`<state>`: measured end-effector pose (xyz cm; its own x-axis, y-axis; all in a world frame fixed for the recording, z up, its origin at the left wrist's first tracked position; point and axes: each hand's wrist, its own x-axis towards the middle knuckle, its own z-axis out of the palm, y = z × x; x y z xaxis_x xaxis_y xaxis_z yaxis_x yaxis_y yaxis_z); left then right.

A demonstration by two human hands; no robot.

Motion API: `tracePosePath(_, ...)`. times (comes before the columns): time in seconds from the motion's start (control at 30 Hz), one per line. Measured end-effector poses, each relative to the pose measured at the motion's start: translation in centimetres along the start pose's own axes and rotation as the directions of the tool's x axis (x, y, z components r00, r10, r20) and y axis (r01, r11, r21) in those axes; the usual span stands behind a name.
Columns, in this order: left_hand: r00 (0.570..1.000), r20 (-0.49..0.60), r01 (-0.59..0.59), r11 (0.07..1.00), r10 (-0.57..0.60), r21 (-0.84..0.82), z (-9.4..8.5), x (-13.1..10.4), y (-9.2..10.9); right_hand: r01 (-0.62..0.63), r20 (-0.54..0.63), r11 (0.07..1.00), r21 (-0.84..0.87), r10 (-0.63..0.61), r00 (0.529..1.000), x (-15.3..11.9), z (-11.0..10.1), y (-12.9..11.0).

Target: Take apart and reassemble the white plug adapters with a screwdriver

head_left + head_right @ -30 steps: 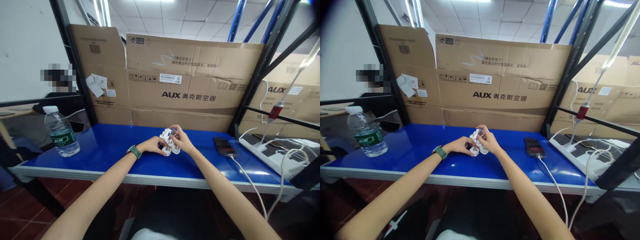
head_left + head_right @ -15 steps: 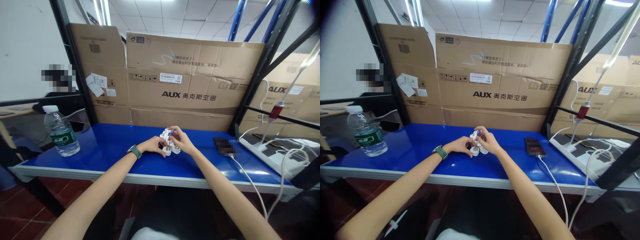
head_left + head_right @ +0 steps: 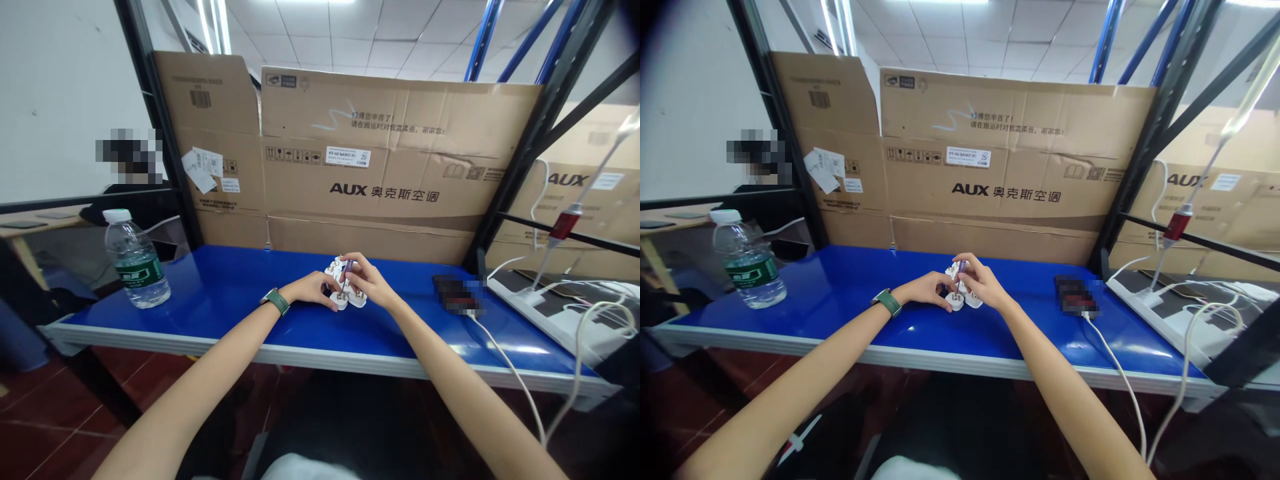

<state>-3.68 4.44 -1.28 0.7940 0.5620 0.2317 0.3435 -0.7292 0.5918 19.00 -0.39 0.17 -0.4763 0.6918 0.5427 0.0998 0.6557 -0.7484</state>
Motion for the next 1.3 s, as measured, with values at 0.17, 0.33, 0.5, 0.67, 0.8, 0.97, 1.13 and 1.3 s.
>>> tracePosePath(0.17, 1.0, 0.001, -0.003, 1.0, 0.003, 0.0, -0.1, -0.1, 0.0, 0.075, -0.125, 0.99, -0.116, -0.09, 0.988, 0.5, 0.1, 0.4)
tracePosePath(0.33, 1.0, 0.001, 0.011, 1.0, -0.011, -0.002, -0.1, -0.1, 0.0, 0.055, -0.356, 0.991, -0.123, -0.096, 0.929, 1.0, 0.2, 1.2)
tracePosePath(0.5, 0.999, -0.005, 0.037, 0.999, -0.037, 0.012, -0.1, -0.2, 0.2, 0.071, -0.3, 0.997, -0.034, -0.078, 0.951, 0.9, -0.2, 1.1)
tracePosePath(0.67, 0.999, 0.005, 0.05, 0.999, -0.05, 0.005, -0.1, -0.1, 0.4, 0.102, -0.247, 0.992, -0.072, -0.116, 0.962, 0.7, -0.4, 0.5)
tracePosePath(0.8, 0.999, 0.015, 0.042, 0.999, -0.042, -0.002, -0.2, -0.1, 0.7, 0.042, -0.336, 0.959, -0.281, -0.14, 0.931, 0.6, -0.8, 0.3)
tracePosePath(0.97, 0.998, -0.005, 0.066, 0.998, -0.066, 0.015, -0.6, -0.3, 1.1, -0.067, -0.409, 0.95, -0.304, -0.067, 0.91, 0.7, -1.3, 1.0)
tracePosePath(1.13, 0.996, -0.013, 0.092, 0.995, -0.092, 0.021, -0.9, -0.6, 1.4, -0.063, -0.362, 0.97, -0.235, -0.027, 0.932, 0.8, -1.4, 1.6)
tracePosePath(1.3, 0.996, -0.022, 0.092, 0.995, -0.091, 0.027, -0.9, -0.6, 1.6, -0.068, -0.345, 0.974, -0.215, -0.011, 0.939, 0.9, -1.4, 1.9)
